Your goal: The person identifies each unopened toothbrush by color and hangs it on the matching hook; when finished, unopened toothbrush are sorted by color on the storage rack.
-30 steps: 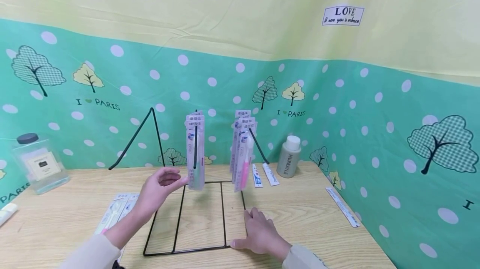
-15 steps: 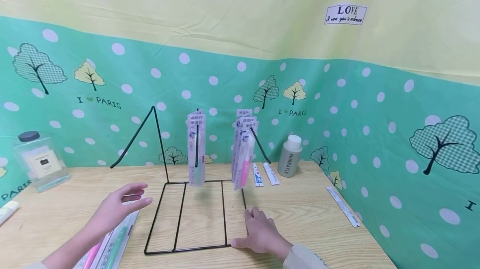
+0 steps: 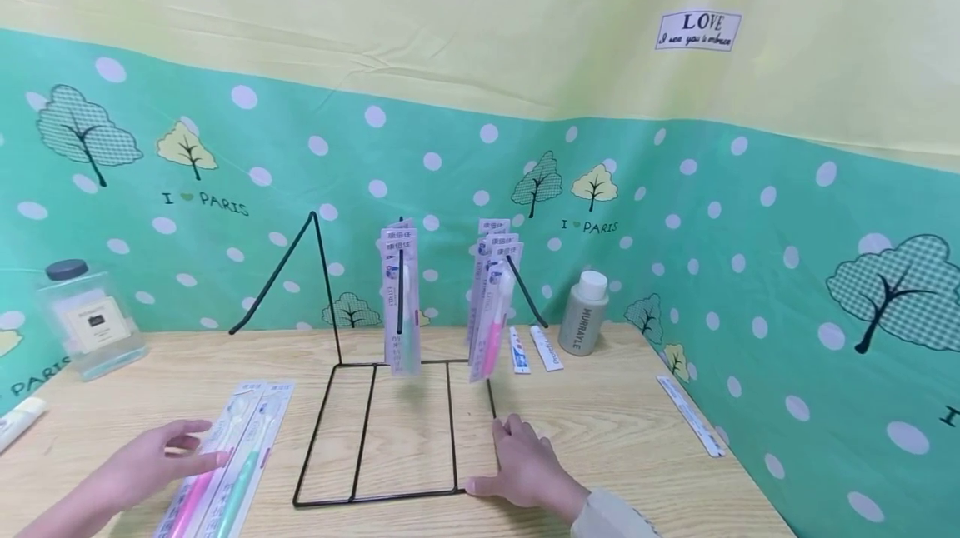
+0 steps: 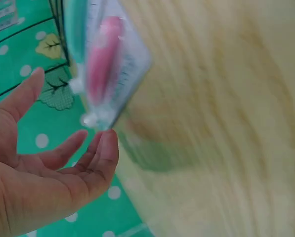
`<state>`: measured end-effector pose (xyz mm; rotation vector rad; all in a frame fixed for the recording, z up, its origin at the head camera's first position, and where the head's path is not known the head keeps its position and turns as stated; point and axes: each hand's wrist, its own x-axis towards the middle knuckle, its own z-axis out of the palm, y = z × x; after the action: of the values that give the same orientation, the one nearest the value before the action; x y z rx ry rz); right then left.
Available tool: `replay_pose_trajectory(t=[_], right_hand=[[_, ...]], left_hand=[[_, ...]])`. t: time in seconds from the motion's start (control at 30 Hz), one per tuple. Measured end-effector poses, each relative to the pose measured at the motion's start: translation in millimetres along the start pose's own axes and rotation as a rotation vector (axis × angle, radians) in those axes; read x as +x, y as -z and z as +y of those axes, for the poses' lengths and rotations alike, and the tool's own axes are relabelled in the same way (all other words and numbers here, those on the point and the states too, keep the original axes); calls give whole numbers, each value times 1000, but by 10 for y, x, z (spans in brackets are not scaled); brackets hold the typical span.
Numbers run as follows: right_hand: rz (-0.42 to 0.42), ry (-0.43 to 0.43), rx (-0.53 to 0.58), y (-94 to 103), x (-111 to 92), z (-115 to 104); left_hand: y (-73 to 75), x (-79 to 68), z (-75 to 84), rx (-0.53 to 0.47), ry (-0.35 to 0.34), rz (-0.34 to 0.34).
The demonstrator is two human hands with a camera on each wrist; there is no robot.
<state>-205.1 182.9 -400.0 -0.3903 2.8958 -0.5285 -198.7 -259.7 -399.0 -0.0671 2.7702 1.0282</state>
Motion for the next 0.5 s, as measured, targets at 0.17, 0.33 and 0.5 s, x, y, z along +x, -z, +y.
replay_pose_trajectory(t=[0.17,0.33,0.5], right_hand=[[-17,-5,14,5,4,5],[-16,5,22,-3,2,15],[-19,3,24,-3,10,16]], left_hand=[[-51,5,-93,26,3,-25],[-109,26,-83,67,18,12],[-158,31,-52,87,50,23]])
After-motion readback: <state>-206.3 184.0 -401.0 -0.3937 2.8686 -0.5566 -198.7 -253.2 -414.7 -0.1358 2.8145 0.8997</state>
